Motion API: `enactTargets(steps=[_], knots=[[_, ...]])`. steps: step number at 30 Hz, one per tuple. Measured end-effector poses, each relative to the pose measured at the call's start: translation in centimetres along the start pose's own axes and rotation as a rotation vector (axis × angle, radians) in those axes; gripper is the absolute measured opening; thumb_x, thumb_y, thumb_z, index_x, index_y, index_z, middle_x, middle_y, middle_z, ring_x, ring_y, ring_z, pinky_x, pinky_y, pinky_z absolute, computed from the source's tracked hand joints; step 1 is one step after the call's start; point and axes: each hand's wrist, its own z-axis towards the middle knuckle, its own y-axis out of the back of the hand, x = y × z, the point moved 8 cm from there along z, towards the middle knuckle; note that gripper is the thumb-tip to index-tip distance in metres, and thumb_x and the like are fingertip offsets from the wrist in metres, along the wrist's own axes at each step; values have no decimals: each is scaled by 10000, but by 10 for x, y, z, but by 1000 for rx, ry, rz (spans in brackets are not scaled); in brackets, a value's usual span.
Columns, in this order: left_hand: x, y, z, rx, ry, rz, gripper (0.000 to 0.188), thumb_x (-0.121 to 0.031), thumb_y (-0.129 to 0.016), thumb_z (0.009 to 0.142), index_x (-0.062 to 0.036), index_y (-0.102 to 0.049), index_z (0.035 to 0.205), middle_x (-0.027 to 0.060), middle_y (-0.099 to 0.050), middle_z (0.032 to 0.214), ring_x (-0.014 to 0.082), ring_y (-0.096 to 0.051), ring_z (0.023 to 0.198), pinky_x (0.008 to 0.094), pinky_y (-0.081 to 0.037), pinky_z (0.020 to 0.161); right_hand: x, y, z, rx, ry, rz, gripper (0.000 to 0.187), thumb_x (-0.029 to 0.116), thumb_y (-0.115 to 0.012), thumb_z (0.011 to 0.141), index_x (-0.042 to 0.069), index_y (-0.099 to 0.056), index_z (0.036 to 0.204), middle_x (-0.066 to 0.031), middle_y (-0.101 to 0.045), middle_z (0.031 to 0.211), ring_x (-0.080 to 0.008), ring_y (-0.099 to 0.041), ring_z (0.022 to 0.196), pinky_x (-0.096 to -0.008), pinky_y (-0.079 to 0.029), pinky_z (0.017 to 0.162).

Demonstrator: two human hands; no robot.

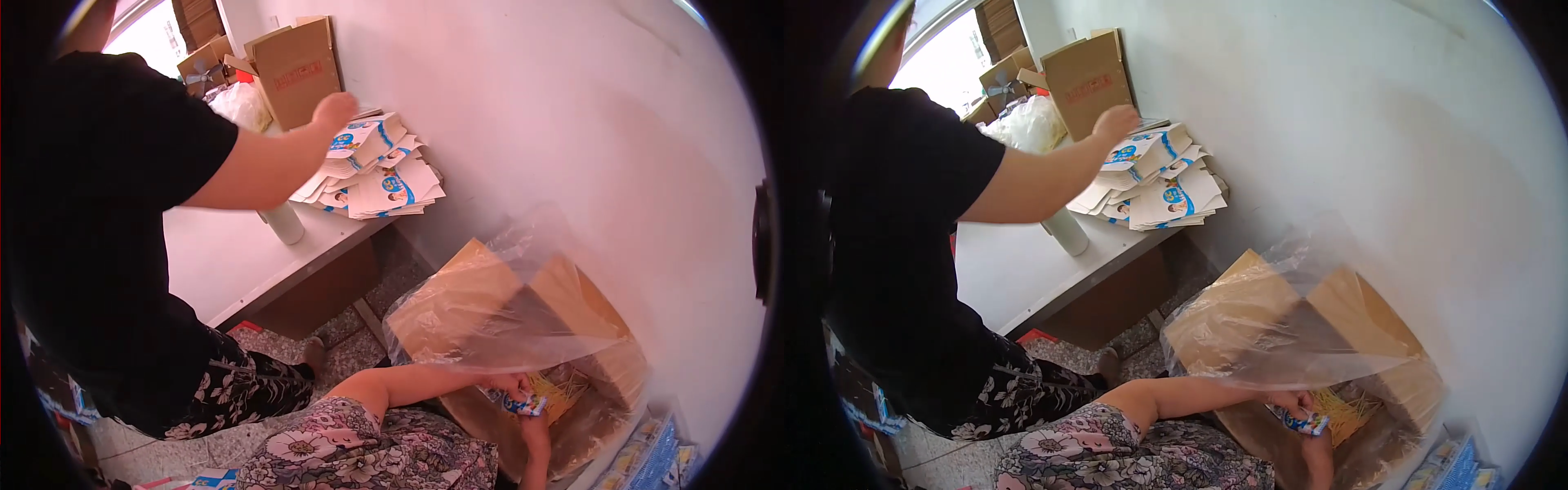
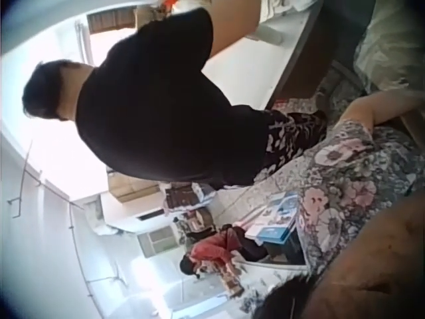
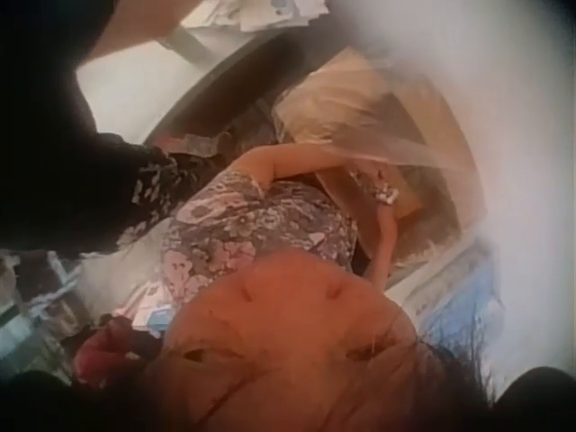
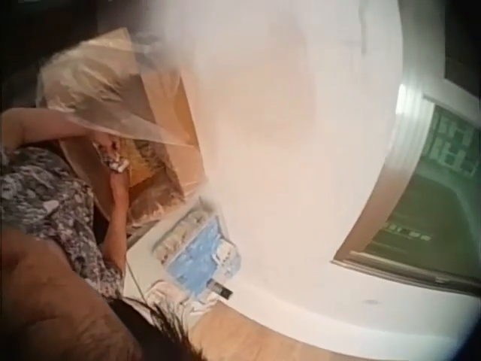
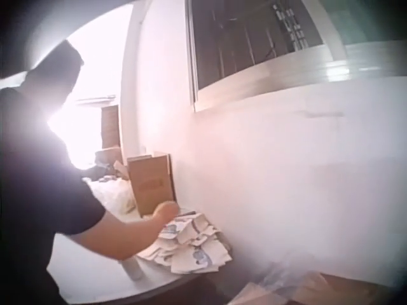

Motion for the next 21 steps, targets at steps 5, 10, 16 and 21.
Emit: enactTargets(steps=[5,10,16,21], knots=[[18,-4,0,105,180,-211,172,-128,-702,749,-24,-670,883,-8,-638,763,75,-568,705,235,-456,649,18,-11,0,114,-65,181,252,136,-557,839,9,-551,1057,-91,-605,980,-159,-569,882,-315,-459,731],[3,-14,-6,158,89,-325,226,-160,-694,772,-13,-659,941,12,-662,826,93,-604,747,236,-475,685,-23,-6,8,-110,27,229,289,183,-560,844,24,-542,1085,-76,-616,913,-186,-585,846,-311,-473,744],[14,-9,9,14,139,-361,377,-252,-662,817,-30,-600,1116,14,-646,934,98,-580,835,262,-469,739,-227,24,110,-185,-466,1141,322,234,-516,873,24,-555,1115,-89,-618,992,-196,-600,883,-327,-514,747],[11,34,-10,-321,95,31,516,-300,-656,821,-158,-480,1284,-3,-539,1056,86,-457,902,258,-431,695,-159,68,108,-337,-598,1050,254,190,-521,892,79,-571,1115,-66,-614,1010,-177,-589,890,-309,-504,768]])
